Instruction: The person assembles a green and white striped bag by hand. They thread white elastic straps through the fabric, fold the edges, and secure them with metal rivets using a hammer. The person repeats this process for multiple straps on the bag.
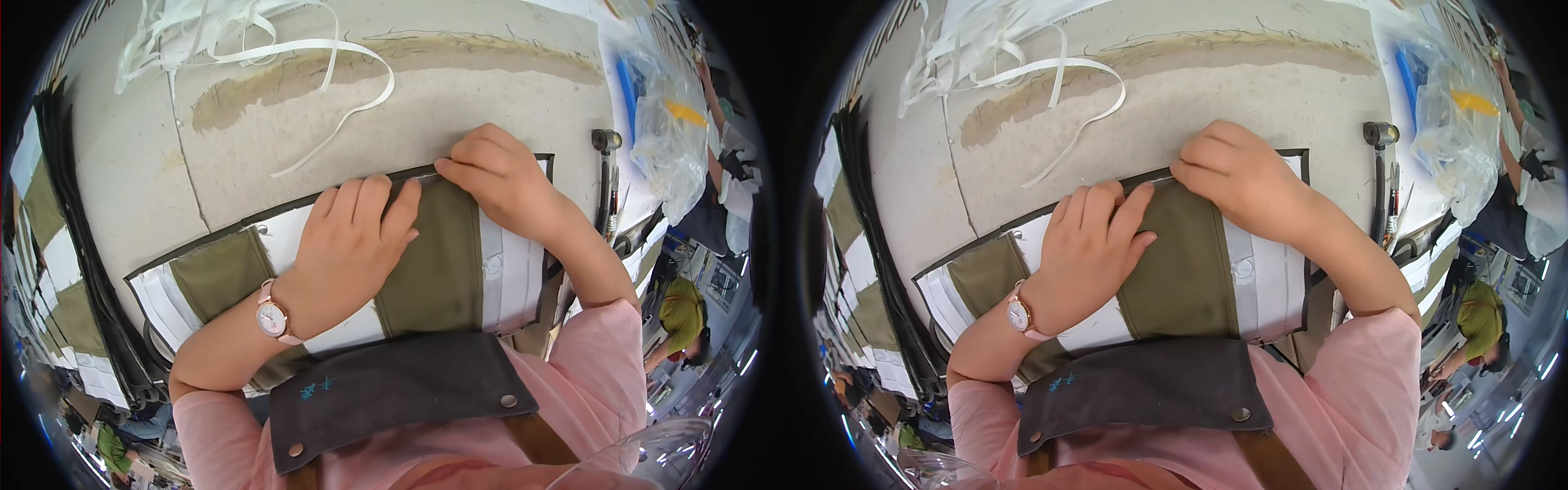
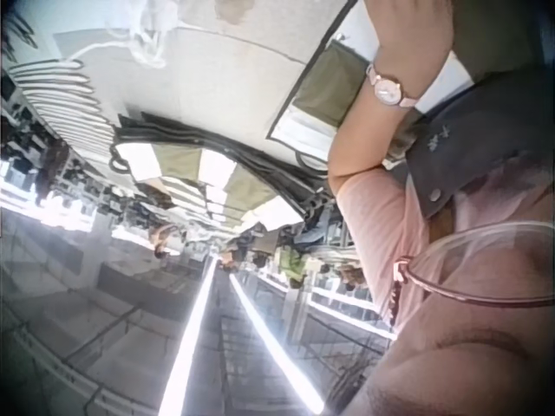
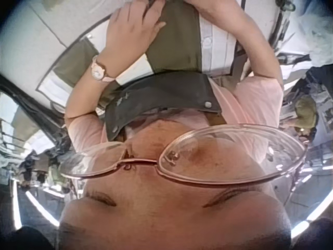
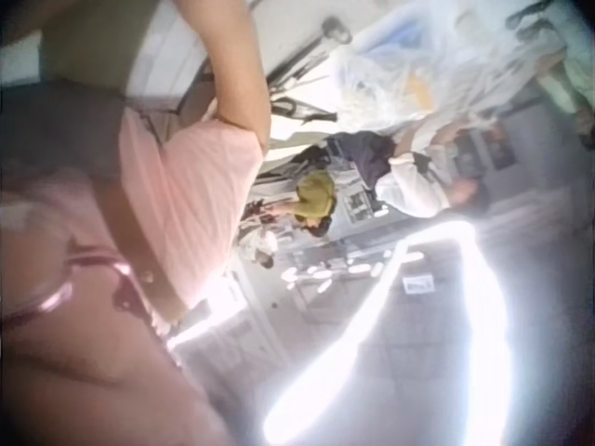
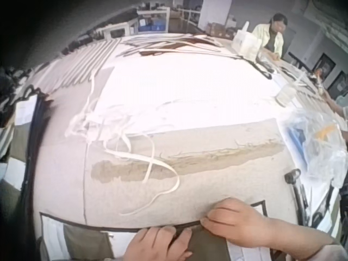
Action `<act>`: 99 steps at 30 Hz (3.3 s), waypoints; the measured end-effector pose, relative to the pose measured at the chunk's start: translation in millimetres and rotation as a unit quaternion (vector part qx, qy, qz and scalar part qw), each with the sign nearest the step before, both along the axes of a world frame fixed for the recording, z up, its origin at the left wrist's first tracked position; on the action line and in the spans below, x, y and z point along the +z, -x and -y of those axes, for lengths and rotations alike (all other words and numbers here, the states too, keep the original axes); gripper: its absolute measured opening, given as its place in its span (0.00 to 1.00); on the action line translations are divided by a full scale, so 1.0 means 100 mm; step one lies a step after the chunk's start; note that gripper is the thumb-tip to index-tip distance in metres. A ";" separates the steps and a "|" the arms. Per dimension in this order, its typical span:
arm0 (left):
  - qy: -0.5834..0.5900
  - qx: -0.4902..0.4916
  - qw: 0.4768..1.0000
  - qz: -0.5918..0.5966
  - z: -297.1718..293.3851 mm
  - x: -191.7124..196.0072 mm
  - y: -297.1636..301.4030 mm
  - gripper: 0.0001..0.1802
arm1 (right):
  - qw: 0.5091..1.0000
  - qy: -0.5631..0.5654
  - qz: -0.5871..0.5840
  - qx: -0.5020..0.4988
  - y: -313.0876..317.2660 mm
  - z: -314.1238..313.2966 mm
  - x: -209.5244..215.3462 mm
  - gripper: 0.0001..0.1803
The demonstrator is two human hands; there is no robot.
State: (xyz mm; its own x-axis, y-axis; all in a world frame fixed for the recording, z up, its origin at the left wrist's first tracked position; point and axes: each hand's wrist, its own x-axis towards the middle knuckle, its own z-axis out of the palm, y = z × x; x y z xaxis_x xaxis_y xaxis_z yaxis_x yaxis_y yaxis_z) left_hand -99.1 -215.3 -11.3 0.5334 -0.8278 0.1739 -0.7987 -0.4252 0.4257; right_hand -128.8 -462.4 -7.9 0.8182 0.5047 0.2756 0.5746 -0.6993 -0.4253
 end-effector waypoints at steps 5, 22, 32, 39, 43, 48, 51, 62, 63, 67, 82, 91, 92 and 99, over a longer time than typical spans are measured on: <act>0.001 -0.017 1.000 0.000 -0.03 0.02 -0.06 0.31 | 0.991 0.097 0.069 0.060 0.04 -0.01 0.09 0.17; -0.040 -0.099 0.986 0.124 0.18 0.07 0.21 0.27 | 0.998 -0.002 -0.014 -0.063 0.14 -0.01 0.01 0.15; -0.004 -0.108 0.985 0.136 0.28 -0.01 0.10 0.23 | 0.987 -0.024 -0.112 -0.112 0.04 -0.01 0.17 0.12; 0.009 -0.108 0.987 0.119 0.30 -0.03 0.05 0.22 | 0.989 -0.020 -0.083 -0.123 0.05 -0.02 0.07 0.11; 0.033 -0.091 0.990 0.104 0.29 -0.04 0.05 0.22 | 0.998 0.054 0.011 -0.037 0.10 0.05 0.08 0.10; 0.058 -0.045 0.994 0.075 0.21 -0.11 0.02 0.25 | 0.983 0.167 0.080 0.019 0.15 0.05 0.15 0.12; 0.037 -0.039 0.994 0.092 0.22 -0.06 -0.01 0.26 | 0.981 0.178 0.080 -0.015 0.22 0.00 0.17 0.17; 0.121 -0.081 0.988 0.042 0.28 -0.12 -0.04 0.23 | 0.993 0.097 0.044 -0.048 0.22 0.02 0.13 0.17; 0.119 -0.081 0.989 0.042 0.30 -0.12 -0.03 0.23 | 0.992 0.092 0.040 -0.072 0.23 0.04 0.13 0.16; 0.083 -0.075 0.993 0.027 0.32 -0.12 -0.02 0.25 | 0.987 0.044 0.001 -0.155 0.26 0.12 0.09 0.14; 0.039 -0.072 0.997 -0.014 0.43 -0.07 -0.14 0.28 | 0.993 0.095 0.020 -0.071 0.30 0.23 0.16 0.11; 0.057 -0.093 0.993 0.055 0.50 -0.10 -0.15 0.31 | 0.989 0.001 -0.043 -0.139 0.25 0.26 0.10 0.15; 0.045 -0.094 0.993 0.060 0.50 -0.09 -0.15 0.30 | 0.990 0.000 -0.044 -0.133 0.23 0.26 0.10 0.14; 0.023 -0.097 0.994 0.046 0.53 -0.03 -0.15 0.31 | 0.978 -0.049 -0.069 -0.190 0.22 0.17 0.04 0.13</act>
